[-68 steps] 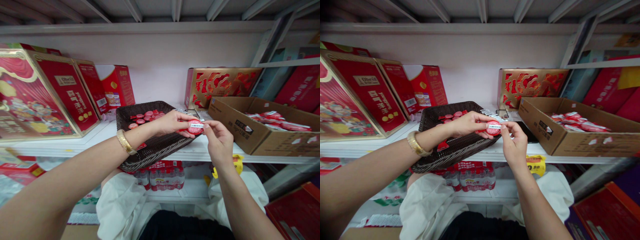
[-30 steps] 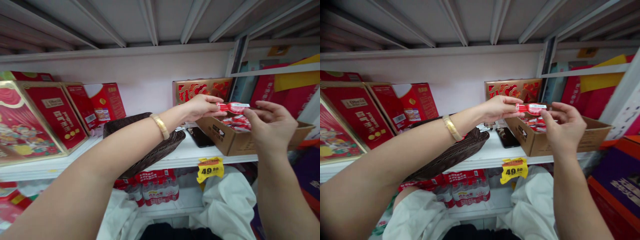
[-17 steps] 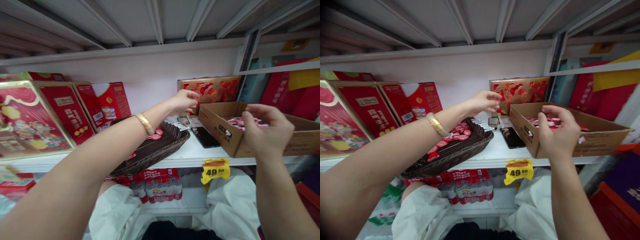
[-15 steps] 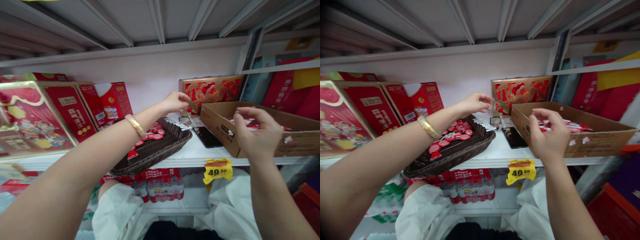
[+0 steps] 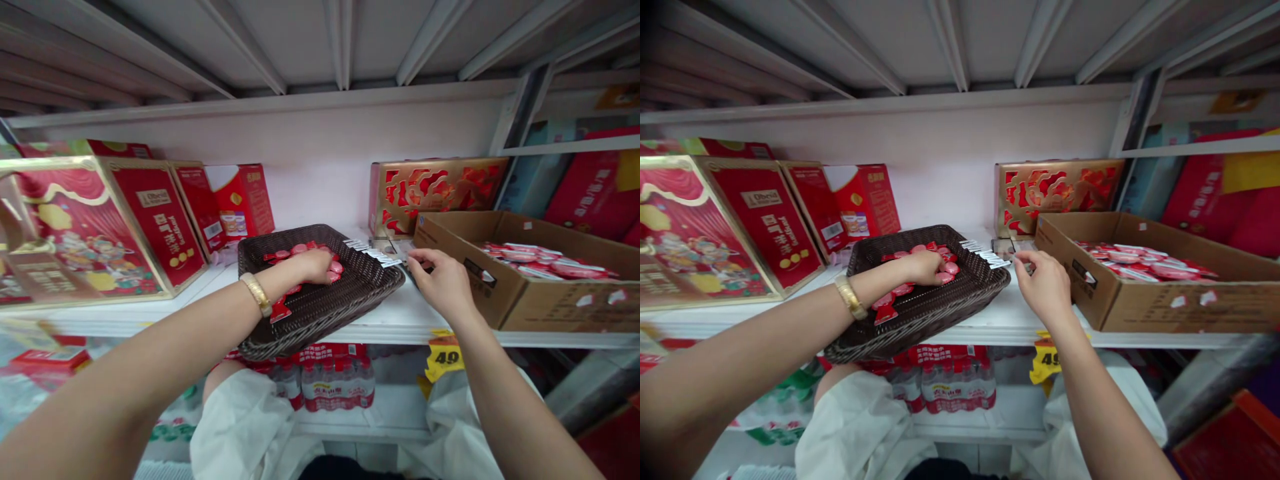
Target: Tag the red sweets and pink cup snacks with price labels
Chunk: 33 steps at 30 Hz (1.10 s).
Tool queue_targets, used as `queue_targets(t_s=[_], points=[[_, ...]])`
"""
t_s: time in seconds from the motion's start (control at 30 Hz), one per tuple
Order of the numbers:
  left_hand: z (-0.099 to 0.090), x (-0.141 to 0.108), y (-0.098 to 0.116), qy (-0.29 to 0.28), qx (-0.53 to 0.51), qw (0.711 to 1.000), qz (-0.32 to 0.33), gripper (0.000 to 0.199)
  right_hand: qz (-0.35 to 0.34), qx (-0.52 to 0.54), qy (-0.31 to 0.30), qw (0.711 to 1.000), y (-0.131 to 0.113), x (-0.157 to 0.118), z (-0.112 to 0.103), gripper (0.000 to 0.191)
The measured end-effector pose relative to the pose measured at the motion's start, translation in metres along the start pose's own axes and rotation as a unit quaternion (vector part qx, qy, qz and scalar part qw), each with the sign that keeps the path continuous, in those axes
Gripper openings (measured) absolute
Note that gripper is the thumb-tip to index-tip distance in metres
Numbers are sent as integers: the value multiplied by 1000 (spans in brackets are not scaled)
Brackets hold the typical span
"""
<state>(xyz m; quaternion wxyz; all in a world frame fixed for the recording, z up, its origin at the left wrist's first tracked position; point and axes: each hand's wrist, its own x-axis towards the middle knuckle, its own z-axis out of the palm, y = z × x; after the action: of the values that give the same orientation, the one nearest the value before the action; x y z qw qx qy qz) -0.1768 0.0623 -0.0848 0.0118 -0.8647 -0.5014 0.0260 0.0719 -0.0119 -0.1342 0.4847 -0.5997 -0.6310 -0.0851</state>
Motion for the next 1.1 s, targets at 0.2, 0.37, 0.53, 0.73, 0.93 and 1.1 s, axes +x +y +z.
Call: queue_targets(t_s=[0.2,0.37,0.53,0.73,0.93,1.1], points=[[-6,-6,9,-38,72,996,-35,35,12,-10,-35,999,1,2,8,32],[-7,-8,8,-39,2,999,-37,31,6,-12,-43,999,3,5,12,32],[0,-4,-2,-20,-84,996,1,25,29,11,-43,999,2,6,15,30],[2,1,-9,48,-213,976,28,16,77,94,-44,992,2,7,18,27],[-5,-9,5,-21,-522,852,42,13,107,181,-21,977,-1,2,21,29],[-9,-14,11,-61,-599,798,34,12,90,164,33,982,-10,-7,20,28]])
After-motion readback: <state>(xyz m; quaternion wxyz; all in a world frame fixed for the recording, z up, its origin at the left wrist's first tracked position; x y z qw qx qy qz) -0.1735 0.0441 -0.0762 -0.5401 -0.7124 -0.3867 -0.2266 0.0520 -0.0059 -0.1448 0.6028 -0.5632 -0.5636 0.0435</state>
